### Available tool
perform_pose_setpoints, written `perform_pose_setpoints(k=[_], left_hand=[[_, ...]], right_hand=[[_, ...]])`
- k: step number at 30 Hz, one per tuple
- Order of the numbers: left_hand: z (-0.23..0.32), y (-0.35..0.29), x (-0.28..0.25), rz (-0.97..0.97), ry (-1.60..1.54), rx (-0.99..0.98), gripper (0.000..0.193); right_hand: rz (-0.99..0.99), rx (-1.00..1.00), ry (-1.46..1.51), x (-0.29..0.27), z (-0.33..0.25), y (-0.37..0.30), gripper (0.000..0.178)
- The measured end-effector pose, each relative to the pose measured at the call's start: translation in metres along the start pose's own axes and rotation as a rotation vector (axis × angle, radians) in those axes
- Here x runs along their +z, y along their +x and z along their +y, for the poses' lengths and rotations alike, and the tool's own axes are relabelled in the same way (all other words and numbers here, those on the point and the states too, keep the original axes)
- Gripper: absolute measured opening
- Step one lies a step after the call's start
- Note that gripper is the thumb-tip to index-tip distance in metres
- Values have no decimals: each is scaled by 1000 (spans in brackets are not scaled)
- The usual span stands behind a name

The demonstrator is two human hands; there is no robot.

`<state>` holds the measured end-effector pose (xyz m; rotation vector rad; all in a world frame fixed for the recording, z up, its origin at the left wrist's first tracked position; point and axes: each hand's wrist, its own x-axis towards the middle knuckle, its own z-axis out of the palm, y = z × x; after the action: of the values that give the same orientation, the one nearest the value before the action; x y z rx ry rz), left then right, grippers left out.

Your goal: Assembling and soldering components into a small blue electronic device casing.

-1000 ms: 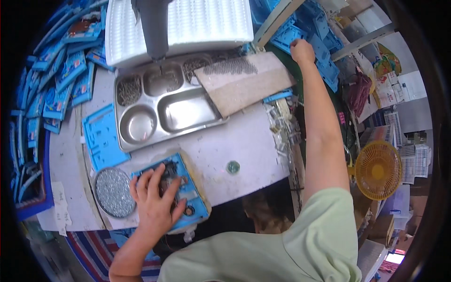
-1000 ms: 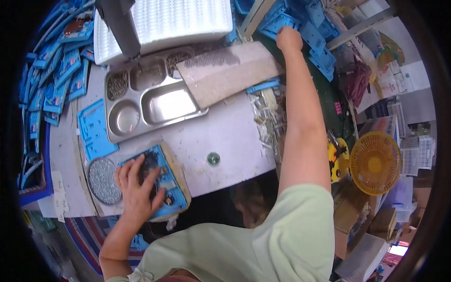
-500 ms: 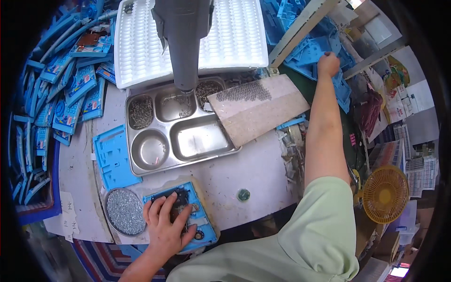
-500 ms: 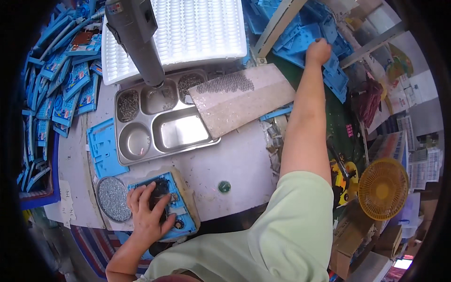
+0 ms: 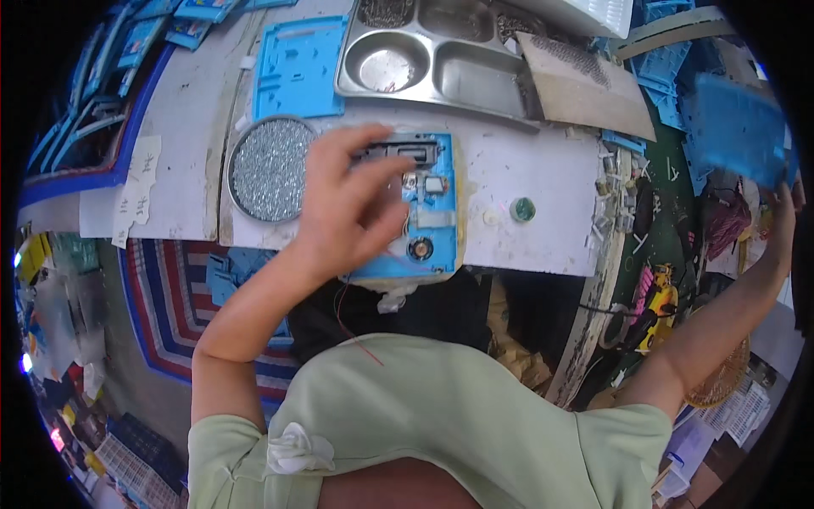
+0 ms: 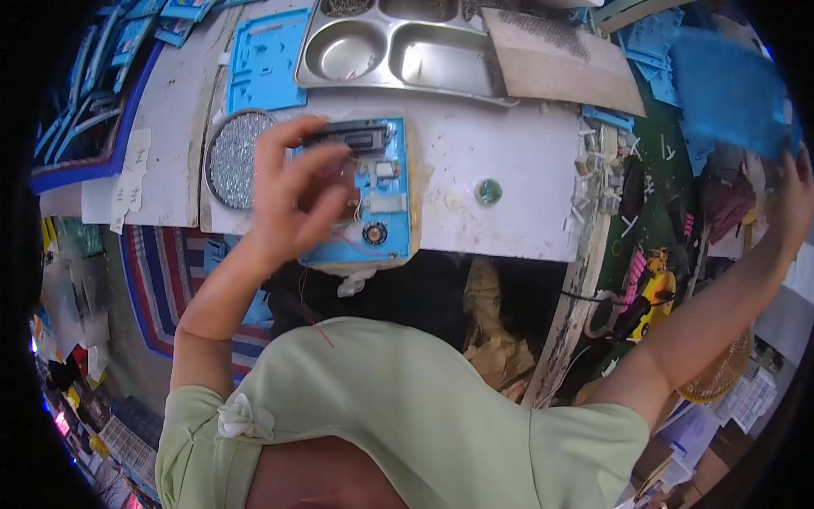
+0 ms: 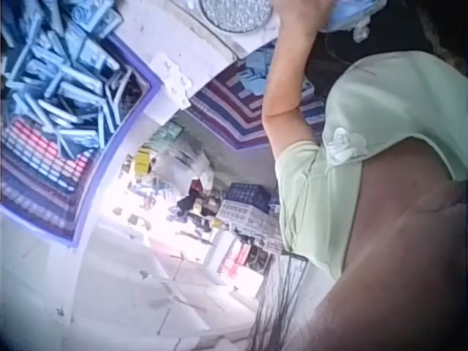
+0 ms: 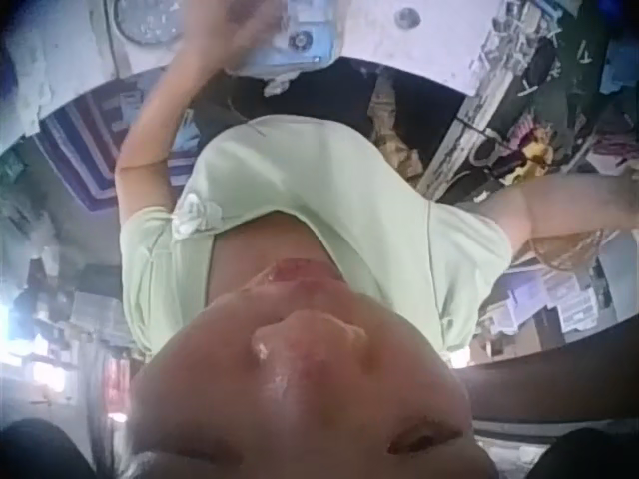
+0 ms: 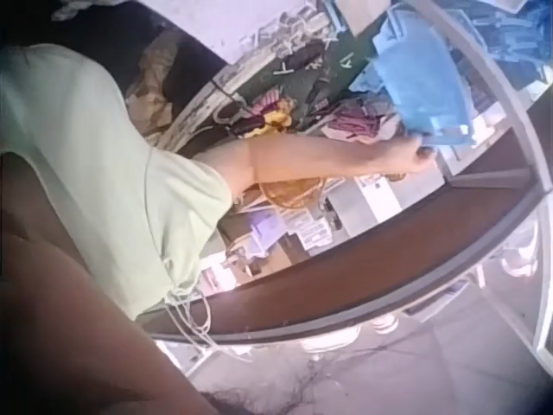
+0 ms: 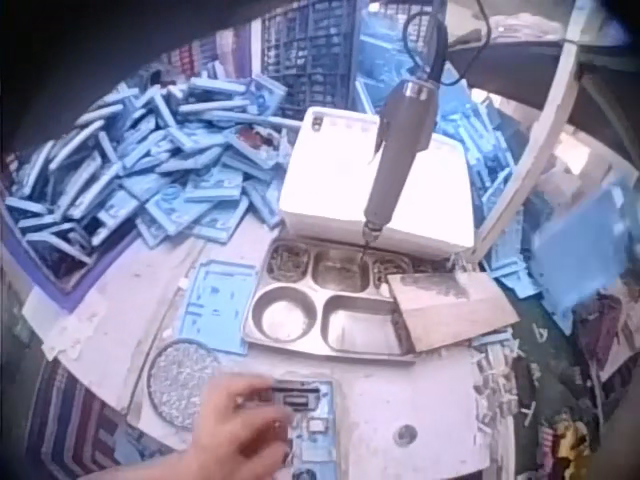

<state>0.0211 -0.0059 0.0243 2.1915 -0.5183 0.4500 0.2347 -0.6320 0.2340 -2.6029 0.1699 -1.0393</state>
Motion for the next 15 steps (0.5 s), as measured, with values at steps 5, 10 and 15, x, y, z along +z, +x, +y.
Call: perform_pose_setpoints(k=[5, 10, 15], left_hand=[[0, 25, -26, -233, -857, -593, 39], [-17, 21, -25, -569, -1355, -770, 60], [-5, -10, -72, 340, -1310, -713, 53]], right_hand=[[-375, -170, 401, 62, -185, -145, 35], [-610, -361, 686, 160, -316, -233, 35], [-627, -431, 731, 165, -332, -276, 36]])
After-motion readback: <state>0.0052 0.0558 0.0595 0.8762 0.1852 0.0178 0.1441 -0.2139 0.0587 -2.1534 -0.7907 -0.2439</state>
